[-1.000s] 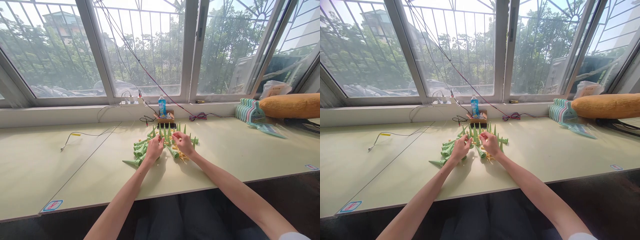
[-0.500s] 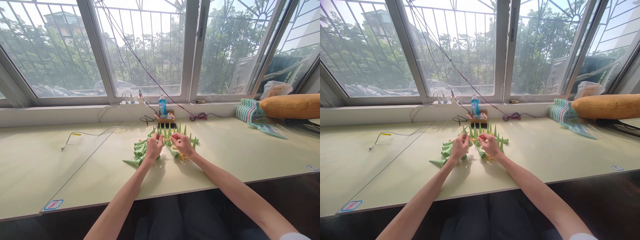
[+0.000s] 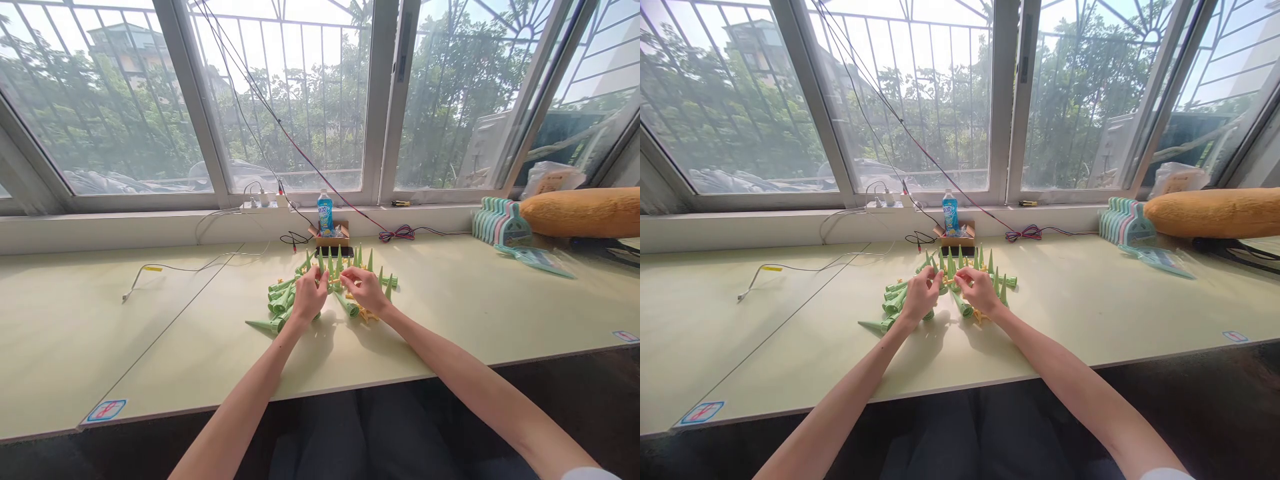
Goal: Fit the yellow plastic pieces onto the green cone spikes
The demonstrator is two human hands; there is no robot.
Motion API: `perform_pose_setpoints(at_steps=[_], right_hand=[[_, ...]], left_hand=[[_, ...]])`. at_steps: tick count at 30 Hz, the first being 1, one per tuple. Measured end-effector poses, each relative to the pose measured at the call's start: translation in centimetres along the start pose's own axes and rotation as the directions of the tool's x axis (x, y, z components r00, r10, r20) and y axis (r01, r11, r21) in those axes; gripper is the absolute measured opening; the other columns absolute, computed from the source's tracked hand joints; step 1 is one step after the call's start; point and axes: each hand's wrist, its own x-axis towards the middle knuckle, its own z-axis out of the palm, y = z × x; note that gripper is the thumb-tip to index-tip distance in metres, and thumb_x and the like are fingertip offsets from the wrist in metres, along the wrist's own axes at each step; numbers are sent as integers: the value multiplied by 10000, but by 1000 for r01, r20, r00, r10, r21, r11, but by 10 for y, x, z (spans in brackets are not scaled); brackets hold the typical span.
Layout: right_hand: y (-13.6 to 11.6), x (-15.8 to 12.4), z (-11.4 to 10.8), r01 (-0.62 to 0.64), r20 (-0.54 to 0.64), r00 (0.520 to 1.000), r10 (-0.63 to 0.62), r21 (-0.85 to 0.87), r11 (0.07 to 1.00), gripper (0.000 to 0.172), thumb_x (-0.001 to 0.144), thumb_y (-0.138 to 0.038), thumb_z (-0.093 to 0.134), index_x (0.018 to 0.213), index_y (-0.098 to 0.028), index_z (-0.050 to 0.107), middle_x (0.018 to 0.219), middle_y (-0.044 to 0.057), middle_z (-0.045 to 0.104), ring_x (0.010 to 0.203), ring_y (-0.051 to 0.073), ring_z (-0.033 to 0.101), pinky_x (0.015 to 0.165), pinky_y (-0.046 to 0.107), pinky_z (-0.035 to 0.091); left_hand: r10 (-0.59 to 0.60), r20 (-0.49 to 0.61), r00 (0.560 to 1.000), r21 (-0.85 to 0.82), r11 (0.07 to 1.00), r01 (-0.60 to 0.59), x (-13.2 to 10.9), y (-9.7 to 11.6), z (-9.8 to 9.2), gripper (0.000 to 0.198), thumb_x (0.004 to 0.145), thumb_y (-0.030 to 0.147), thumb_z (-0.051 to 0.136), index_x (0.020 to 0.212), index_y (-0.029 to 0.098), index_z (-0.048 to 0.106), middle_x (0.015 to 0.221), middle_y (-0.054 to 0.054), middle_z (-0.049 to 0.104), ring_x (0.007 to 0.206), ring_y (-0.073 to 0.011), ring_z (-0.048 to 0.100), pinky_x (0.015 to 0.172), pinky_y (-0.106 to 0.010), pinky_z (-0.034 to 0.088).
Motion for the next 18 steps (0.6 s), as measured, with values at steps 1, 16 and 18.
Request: perform_pose_setpoints(at_steps=[1,16,18], right_hand=[[0,0,0,2,2,1000,-2,-2,1000,182,889,-339,556,821,-194,641,765,36,685,693,169,634,615,271,486],[-3,-1,0,-13,32,999,13,-1,1000,202,890,-351,554,824,-187,652,767,40,687,680,164,628,578,263,476],[-3,-1,0,-16,36,999,16,4,1000,212,889,-362,553,829,-187,656,774,45,689,687,167,630,576,265,481]], left_hand=[[2,2,1000,-1,1000,-2,0,0,0,291,917,415,462,715,215,400,578,28,520,406,-113,448,488,-256,332],[55,13,998,-1,998,-55,1,-2,2,321,925,437,442,703,210,392,620,15,563,425,-107,443,490,-252,314],[61,12,998,-2,998,-61,1,-3,2,320,924,434,447,702,209,396,621,14,567,426,-107,443,490,-251,315]])
